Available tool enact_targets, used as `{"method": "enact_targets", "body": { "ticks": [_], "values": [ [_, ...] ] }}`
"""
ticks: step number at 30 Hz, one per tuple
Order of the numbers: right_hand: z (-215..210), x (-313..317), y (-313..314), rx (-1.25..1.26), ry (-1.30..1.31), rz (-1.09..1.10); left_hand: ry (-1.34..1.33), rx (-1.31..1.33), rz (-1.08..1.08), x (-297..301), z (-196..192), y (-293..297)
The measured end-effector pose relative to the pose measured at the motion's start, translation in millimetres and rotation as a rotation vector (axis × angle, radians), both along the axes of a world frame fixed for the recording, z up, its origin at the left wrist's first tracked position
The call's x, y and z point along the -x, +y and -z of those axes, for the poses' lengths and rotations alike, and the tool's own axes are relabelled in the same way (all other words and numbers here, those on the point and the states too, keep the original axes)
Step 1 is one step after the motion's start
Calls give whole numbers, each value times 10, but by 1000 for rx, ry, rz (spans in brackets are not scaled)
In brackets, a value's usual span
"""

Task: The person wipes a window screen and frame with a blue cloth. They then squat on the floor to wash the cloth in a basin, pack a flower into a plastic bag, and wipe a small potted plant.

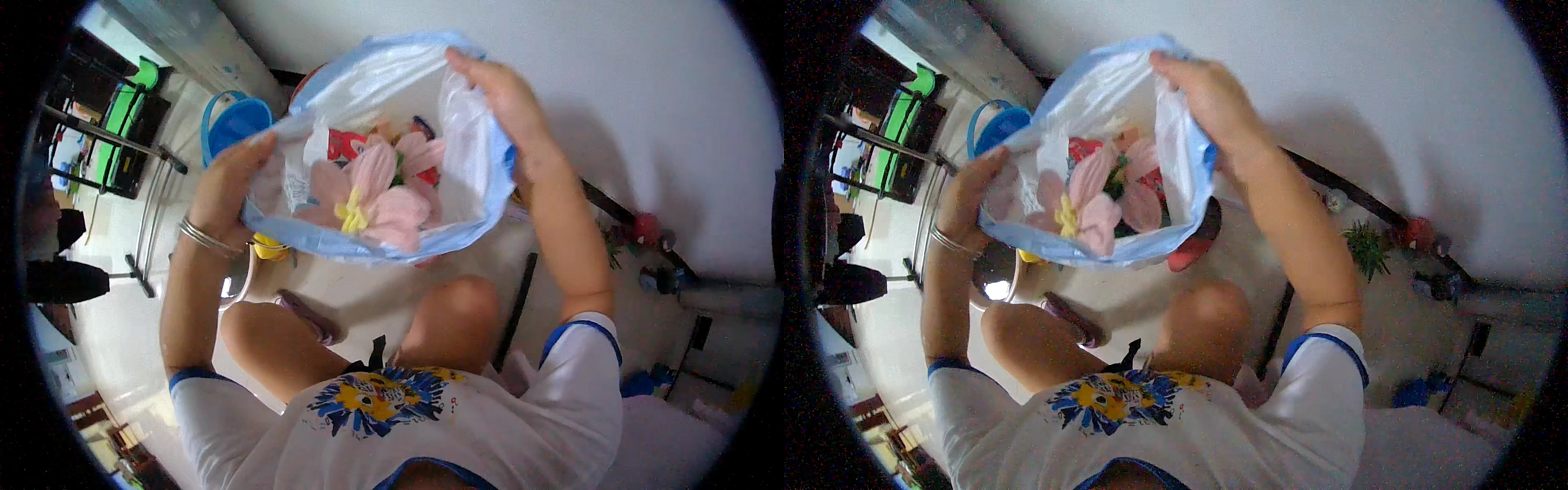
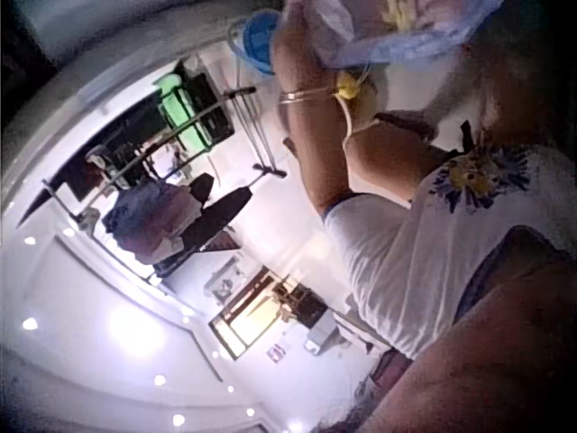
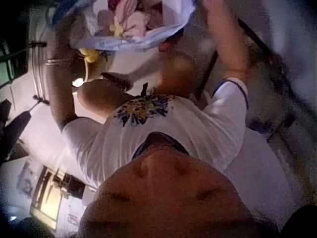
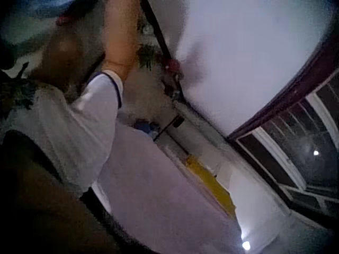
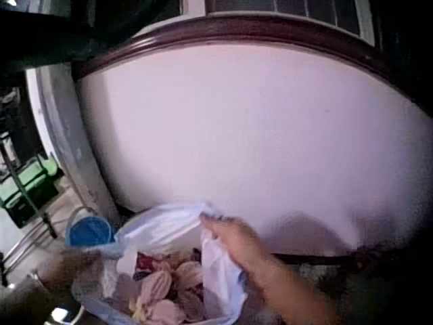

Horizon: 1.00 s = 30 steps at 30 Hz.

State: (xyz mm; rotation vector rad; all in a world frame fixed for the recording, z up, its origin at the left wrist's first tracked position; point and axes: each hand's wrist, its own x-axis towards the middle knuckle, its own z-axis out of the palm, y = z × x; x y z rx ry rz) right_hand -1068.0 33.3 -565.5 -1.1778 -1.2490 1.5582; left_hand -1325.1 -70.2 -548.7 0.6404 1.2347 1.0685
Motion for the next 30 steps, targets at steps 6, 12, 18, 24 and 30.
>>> {"method": "enact_targets", "body": {
  "ticks": [6,12,18,24,30],
  "values": [
    [751,426,26,157,33,-196,105,146,-138,95,548,-252],
    [1176,186,38,203,101,-31,278,190,-139,-69,931,-594],
    [1243,187,-27,317,22,-192,338,182,-195,127,1182,-693],
    [2012,188,-2,211,-174,-439,381,246,-374,335,1708,-527],
    [2388,-737,668,236,-179,-121,485,221,-352,568,1830,-711]
  ]
}}
